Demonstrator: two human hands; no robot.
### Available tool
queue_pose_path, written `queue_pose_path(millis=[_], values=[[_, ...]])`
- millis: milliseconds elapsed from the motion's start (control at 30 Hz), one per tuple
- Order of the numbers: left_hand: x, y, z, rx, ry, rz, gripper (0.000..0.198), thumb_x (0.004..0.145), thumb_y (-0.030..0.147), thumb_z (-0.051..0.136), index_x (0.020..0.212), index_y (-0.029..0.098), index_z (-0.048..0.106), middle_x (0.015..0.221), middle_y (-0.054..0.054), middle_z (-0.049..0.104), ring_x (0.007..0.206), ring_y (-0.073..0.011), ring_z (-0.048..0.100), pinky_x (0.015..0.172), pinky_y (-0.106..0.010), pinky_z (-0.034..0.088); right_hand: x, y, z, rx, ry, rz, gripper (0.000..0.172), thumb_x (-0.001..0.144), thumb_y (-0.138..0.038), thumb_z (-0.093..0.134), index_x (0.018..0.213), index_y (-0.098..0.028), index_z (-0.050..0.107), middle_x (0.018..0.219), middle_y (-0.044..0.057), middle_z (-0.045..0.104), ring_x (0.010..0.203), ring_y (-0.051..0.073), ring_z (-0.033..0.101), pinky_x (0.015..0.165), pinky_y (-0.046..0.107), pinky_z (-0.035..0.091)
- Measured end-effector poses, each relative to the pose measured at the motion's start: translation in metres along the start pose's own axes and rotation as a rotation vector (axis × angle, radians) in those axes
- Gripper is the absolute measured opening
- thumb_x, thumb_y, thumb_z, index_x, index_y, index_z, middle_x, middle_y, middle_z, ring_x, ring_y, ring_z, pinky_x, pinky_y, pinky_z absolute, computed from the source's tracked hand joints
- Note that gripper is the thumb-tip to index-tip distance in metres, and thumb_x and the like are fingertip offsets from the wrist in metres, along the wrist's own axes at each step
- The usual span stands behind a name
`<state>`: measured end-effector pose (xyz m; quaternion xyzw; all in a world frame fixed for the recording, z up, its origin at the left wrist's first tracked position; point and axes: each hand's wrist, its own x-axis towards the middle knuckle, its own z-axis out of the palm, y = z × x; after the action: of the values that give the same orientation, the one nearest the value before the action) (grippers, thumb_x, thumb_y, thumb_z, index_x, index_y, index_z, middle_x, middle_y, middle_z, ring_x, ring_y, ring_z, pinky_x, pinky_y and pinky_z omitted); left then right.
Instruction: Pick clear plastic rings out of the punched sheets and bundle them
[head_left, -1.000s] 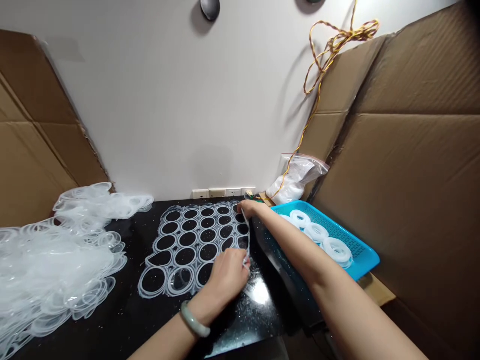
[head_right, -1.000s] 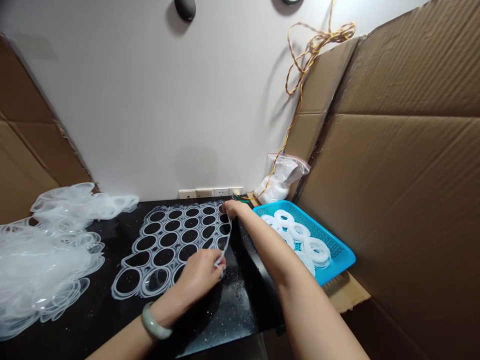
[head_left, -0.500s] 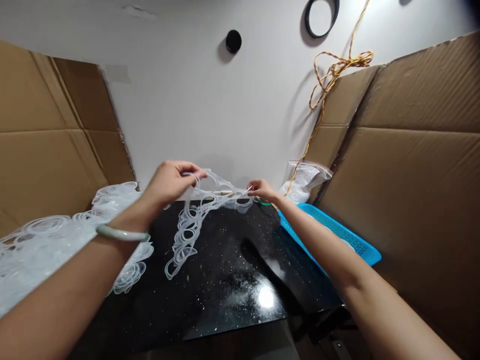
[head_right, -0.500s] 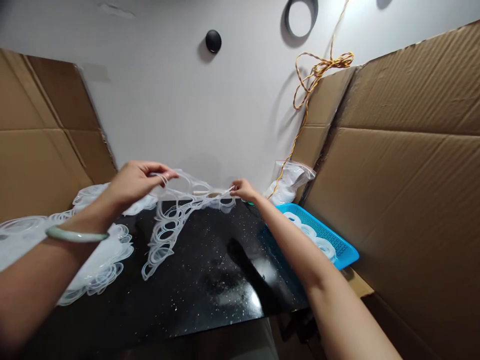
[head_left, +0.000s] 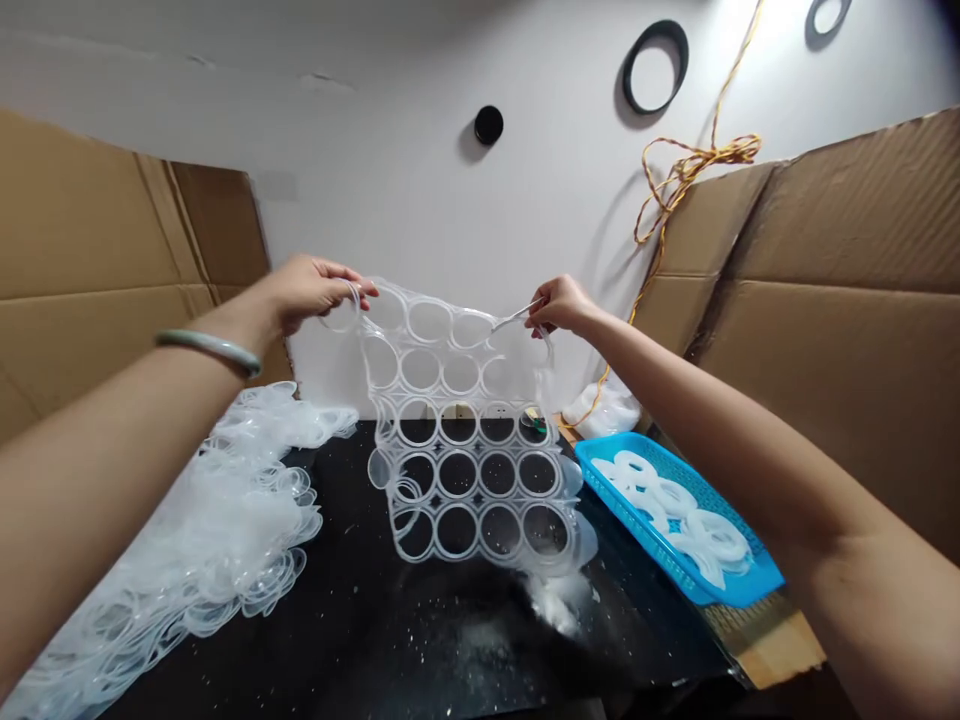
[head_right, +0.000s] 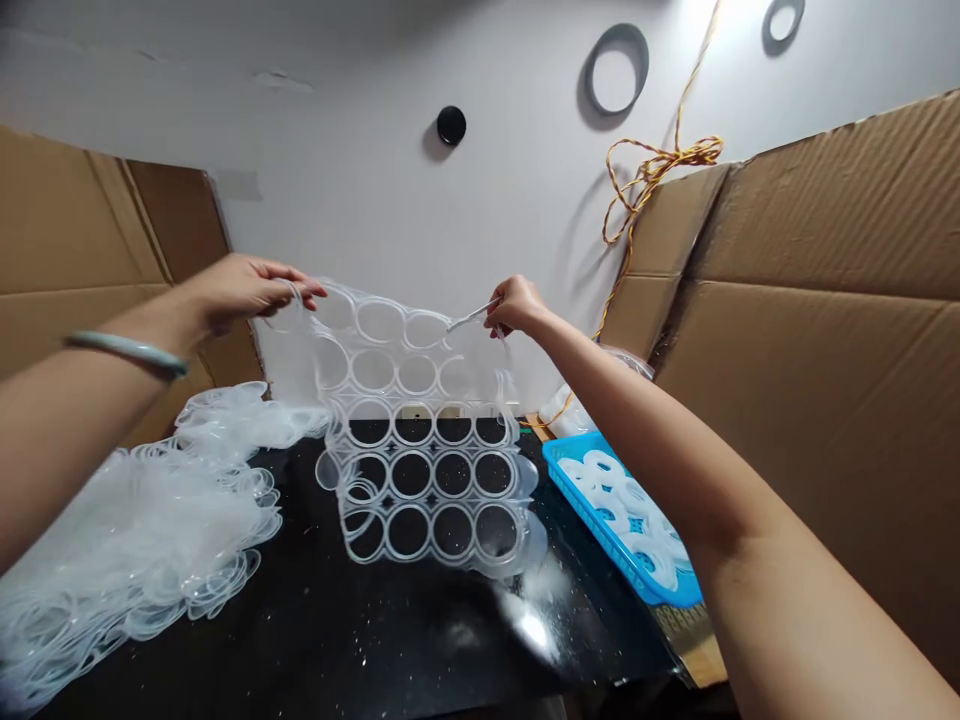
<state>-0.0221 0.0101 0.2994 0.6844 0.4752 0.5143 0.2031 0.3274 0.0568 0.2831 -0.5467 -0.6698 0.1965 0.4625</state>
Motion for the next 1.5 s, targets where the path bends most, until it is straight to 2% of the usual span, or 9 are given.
queue_pose_path(millis=[200,367,500,600,667,800,933,1167,1500], values=[[0.065,-0.029,0.031,-0.111,0.029,0.017,0.004,0.066,0.019,0.075,0.066,0.015,0.074,0.072,-0.01,0.071,0.047,-0.0088,0.03,0.047,-0.026,0.014,0.039,-0.002,0.002,-0.1,0.241,-0.04,0.029,0.057,0.009,0.077,0.059,-0.011,0.055,0.049,-0.002,0.055,0.043,0.018,0.063,0.057,0.045,0.062],[0.069,-0.042,0.032,-0.162,-0.009,0.047,0.011,0.07,0.025,0.076,0.074,0.015,0.076,0.076,-0.009,0.073,0.046,-0.0079,0.024,0.046,-0.025,0.015,0.034,-0.002,-0.004,-0.039,0.203,-0.153,0.025,0.058,0.008,0.074,0.063,-0.01,0.058,0.053,0.001,0.061,0.044,0.016,0.063,0.051,0.034,0.059],[0.025,-0.073,0.029,-0.18,-0.128,-0.011,0.02,0.067,0.034,0.08,0.077,0.016,0.077,0.078,-0.009,0.073,0.048,-0.0091,0.03,0.045,-0.023,0.019,-0.001,0.024,0.009,-0.043,0.057,-0.186,0.019,0.06,0.0,0.075,0.065,-0.011,0.061,0.055,0.004,0.066,0.049,0.017,0.066,0.048,0.024,0.053],[-0.032,-0.104,0.034,-0.083,-0.265,-0.056,0.027,0.07,0.044,0.077,0.079,0.018,0.077,0.08,-0.008,0.073,0.057,-0.0129,0.047,0.049,-0.021,0.031,-0.048,0.06,0.03,-0.07,-0.079,-0.12,0.015,0.06,-0.003,0.073,0.064,-0.013,0.062,0.054,0.003,0.066,0.051,0.017,0.067,0.047,0.021,0.05],[-0.076,-0.125,0.041,0.007,-0.453,-0.079,0.029,0.079,0.047,0.069,0.087,0.02,0.076,0.086,-0.006,0.073,0.076,-0.0177,0.059,0.062,-0.023,0.042,-0.086,0.086,0.048,-0.095,-0.178,-0.059,0.013,0.06,-0.004,0.07,0.065,-0.014,0.063,0.052,0.001,0.066,0.05,0.016,0.066,0.046,0.021,0.047],[-0.157,-0.167,0.06,0.076,-0.722,-0.026,0.031,0.087,0.045,0.061,0.082,0.017,0.074,0.084,-0.005,0.07,0.08,-0.0188,0.062,0.072,-0.027,0.047,-0.162,0.133,0.082,-0.15,-0.306,0.006,0.014,0.061,-0.002,0.064,0.066,-0.015,0.064,0.056,-0.001,0.067,0.053,0.015,0.065,0.049,0.02,0.045],[-0.208,-0.195,0.07,0.082,-0.829,0.008,0.027,0.088,0.038,0.059,0.079,0.017,0.073,0.087,-0.005,0.068,0.079,-0.0174,0.063,0.072,-0.025,0.047,-0.208,0.163,0.094,-0.187,-0.333,0.047,0.009,0.063,-0.009,0.069,0.069,-0.014,0.065,0.063,0.001,0.067,0.059,0.015,0.062,0.052,0.02,0.042],[-0.235,-0.193,0.06,0.212,-0.809,0.043,0.02,0.091,0.027,0.053,0.088,0.022,0.072,0.099,-0.004,0.065,0.083,-0.0157,0.063,0.073,-0.023,0.047,-0.241,0.181,0.078,-0.146,-0.498,-0.002,0.009,0.067,-0.009,0.066,0.073,-0.014,0.062,0.071,0.0,0.065,0.064,0.014,0.057,0.059,0.021,0.041],[-0.218,-0.174,0.033,0.217,-0.712,0.137,0.024,0.095,0.03,0.049,0.089,0.022,0.071,0.093,-0.004,0.067,0.082,-0.0158,0.064,0.074,-0.022,0.048,-0.258,0.165,0.062,-0.017,-0.417,-0.06,0.009,0.081,-0.023,0.067,0.081,-0.017,0.06,0.083,0.002,0.066,0.075,0.017,0.058,0.069,0.026,0.043]])
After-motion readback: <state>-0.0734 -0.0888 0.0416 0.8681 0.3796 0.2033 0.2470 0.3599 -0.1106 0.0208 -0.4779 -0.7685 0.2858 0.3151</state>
